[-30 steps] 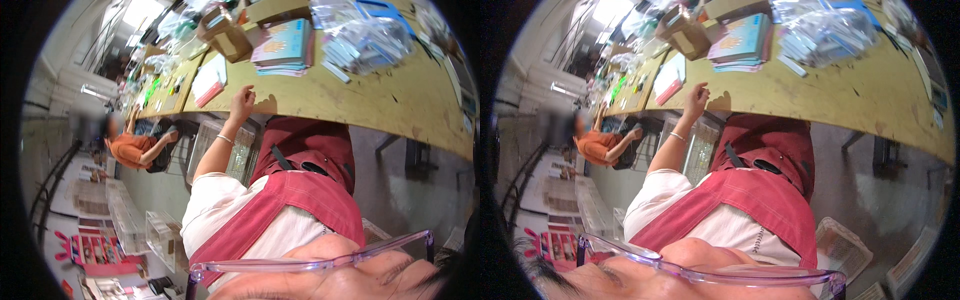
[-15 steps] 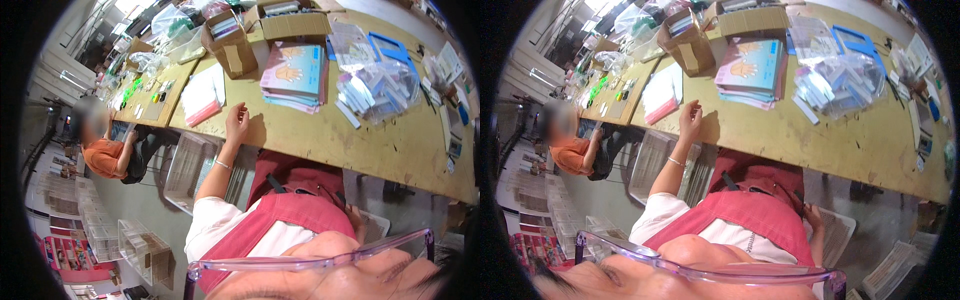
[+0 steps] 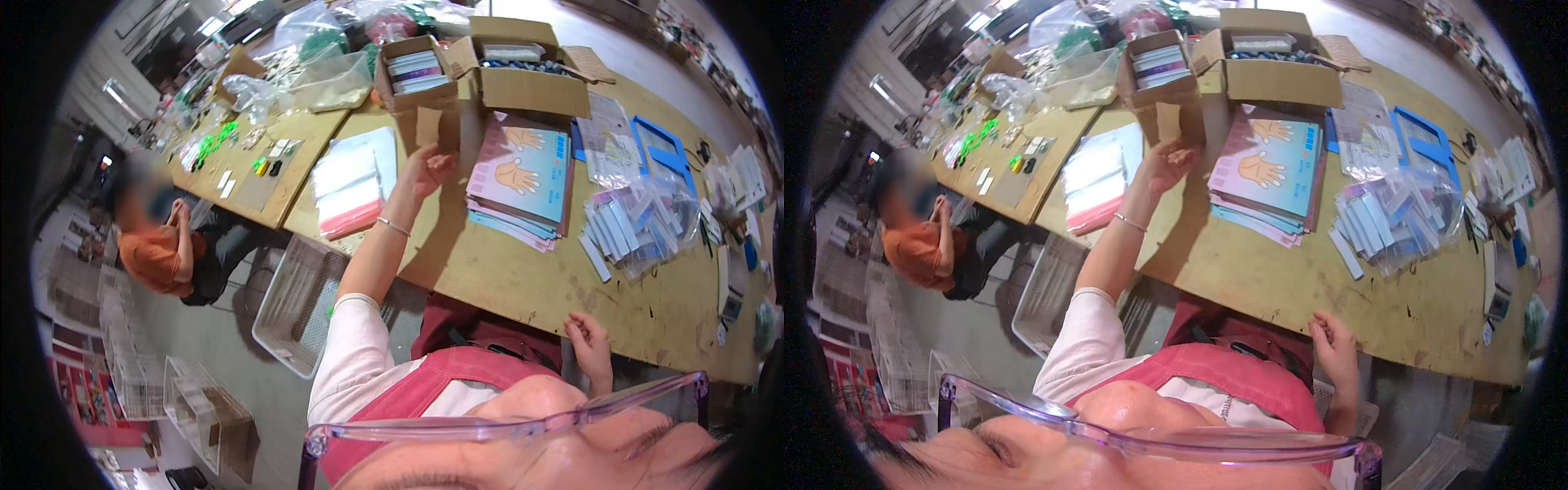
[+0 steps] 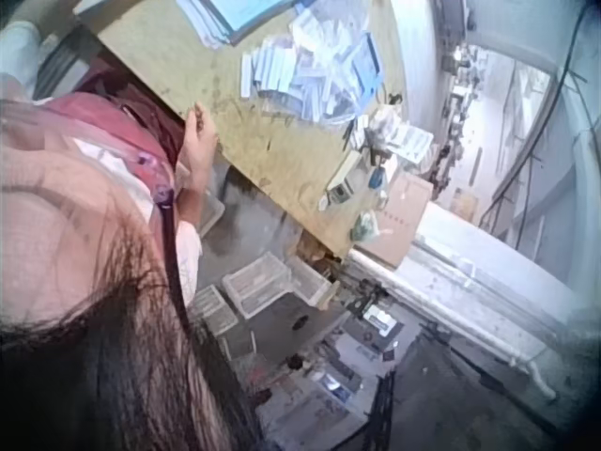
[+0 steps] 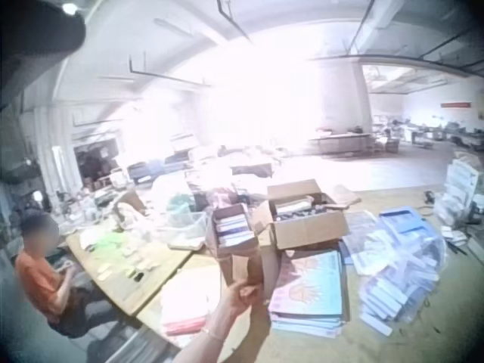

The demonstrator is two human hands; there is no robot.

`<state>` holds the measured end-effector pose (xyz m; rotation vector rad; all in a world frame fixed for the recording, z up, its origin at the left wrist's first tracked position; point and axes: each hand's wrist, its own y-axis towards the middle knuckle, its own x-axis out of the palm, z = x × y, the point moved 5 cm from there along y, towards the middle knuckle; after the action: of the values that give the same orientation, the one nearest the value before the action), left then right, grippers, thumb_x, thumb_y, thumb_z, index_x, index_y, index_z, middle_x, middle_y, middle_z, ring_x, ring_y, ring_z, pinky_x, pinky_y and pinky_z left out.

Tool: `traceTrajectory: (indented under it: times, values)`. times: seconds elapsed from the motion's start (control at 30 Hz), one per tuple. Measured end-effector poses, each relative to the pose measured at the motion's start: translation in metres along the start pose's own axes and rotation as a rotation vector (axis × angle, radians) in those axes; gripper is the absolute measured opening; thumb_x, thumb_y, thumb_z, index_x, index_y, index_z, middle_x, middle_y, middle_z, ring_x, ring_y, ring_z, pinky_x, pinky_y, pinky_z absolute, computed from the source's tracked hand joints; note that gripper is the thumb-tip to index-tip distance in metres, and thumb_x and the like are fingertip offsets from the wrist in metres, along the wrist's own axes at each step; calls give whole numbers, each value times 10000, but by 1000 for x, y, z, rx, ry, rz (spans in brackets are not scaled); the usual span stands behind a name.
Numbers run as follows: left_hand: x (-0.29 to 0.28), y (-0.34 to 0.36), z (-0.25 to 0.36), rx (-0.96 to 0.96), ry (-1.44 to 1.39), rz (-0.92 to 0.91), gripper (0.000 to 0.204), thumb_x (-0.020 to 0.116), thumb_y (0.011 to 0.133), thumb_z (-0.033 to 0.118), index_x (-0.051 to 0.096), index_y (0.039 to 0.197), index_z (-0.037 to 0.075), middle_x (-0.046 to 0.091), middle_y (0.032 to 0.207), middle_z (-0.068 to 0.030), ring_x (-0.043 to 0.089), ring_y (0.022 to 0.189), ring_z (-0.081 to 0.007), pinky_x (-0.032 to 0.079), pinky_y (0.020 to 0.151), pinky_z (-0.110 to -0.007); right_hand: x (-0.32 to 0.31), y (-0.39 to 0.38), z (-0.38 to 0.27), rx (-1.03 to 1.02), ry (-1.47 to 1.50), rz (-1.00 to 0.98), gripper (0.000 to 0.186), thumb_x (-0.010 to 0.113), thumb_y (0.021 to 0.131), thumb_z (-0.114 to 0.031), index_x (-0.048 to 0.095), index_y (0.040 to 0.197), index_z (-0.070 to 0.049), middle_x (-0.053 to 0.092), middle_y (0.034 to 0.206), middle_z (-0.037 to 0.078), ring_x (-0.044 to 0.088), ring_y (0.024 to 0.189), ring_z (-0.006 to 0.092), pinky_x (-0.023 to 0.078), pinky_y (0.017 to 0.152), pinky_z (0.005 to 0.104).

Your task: The person repeatedly picks up small books, places them into clear plastic sleeves, and stacks the packaged items on the table. The person also handles plastic sleeves and stacks of books during the process.

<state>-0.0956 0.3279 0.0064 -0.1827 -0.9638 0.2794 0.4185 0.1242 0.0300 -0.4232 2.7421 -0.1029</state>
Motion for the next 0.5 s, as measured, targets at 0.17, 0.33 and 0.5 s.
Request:
traceTrajectory:
  times: [0.17,0.33,0.5]
  values:
    - [10,37,17,-3,-68,48,226,553,1054,242,593,1155,44,644,1182,-245,631,1268,-458,539,1027,-580,4,34,-49,-150,-135,-3,285,661,1010,-68,669,1272,46,743,1083,131,708,976,176,560,867,319]
    - [-14,46,52,65,-101,-4,149,552,1057,218,612,1038,84,635,871,-108,687,1078,-395,584,909,-538,3,61,-62,-157,-228,36,362,682,993,-84,644,1332,39,724,1217,155,705,1092,241,556,934,355]
    - [-20,33,47,244,-3,23,220,632,1056,261,623,1181,80,680,1107,-88,687,1007,-265,567,892,-442,22,120,-41,-253,-50,115,682,701,996,-147,390,1584,5,502,1572,214,469,1482,313,416,1180,453]
